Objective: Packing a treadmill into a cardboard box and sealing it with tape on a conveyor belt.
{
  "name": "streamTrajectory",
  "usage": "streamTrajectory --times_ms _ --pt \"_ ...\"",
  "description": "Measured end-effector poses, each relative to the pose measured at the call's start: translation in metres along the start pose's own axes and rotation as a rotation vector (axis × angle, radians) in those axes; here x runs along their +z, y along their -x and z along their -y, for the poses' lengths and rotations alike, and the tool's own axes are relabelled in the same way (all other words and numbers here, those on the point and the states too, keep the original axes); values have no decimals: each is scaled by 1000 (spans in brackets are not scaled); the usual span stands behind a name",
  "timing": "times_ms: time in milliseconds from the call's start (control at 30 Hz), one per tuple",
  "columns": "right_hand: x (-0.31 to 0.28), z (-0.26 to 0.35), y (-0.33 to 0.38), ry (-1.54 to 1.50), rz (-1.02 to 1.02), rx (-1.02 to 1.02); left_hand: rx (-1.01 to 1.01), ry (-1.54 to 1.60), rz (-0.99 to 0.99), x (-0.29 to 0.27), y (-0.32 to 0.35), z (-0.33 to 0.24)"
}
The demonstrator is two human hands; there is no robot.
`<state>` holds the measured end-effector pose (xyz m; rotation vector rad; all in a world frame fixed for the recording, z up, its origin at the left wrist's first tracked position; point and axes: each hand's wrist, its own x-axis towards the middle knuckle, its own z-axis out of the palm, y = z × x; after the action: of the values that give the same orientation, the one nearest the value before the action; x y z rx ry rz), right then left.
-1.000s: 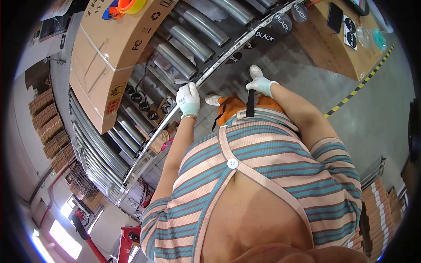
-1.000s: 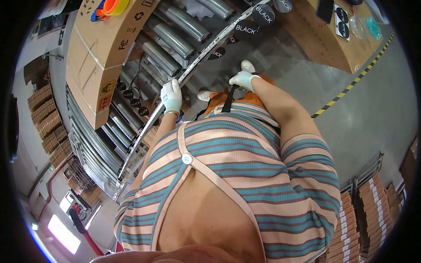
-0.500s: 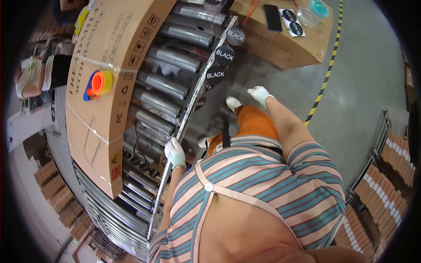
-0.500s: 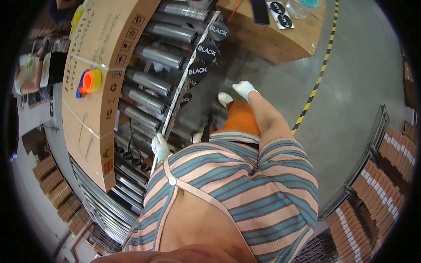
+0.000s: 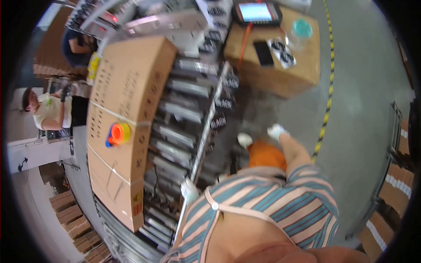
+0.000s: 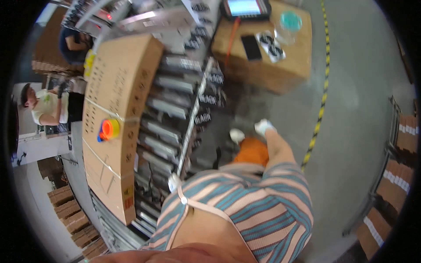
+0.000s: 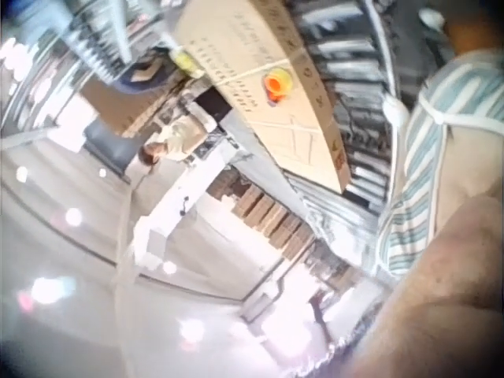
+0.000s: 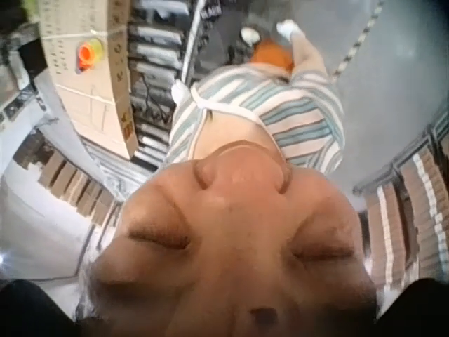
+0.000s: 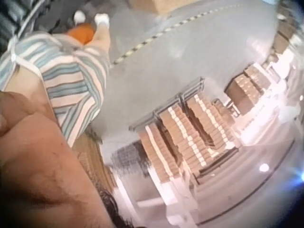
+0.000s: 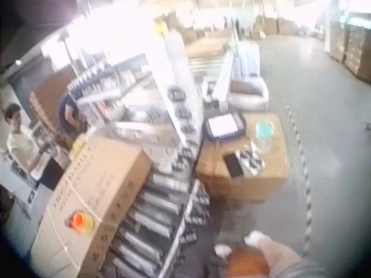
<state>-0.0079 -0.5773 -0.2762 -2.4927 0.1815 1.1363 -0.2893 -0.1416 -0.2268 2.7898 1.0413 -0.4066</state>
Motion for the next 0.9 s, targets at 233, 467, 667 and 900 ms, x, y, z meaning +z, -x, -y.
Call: streamTrajectory --times_ms 233,467,667,900 --pt "-14 4 -27 -88 14 112 261 -334 -382 62 13 71" --pt "-78 8 -42 -151 -118 91 94 -169 370 84 -45 108" --pt "-147 10 -49 -289 -435 151 183 -175 358 74 -97 87" --pt "-217 4 -85 -184 -1019 172 177 -203 402 34 -78 101"
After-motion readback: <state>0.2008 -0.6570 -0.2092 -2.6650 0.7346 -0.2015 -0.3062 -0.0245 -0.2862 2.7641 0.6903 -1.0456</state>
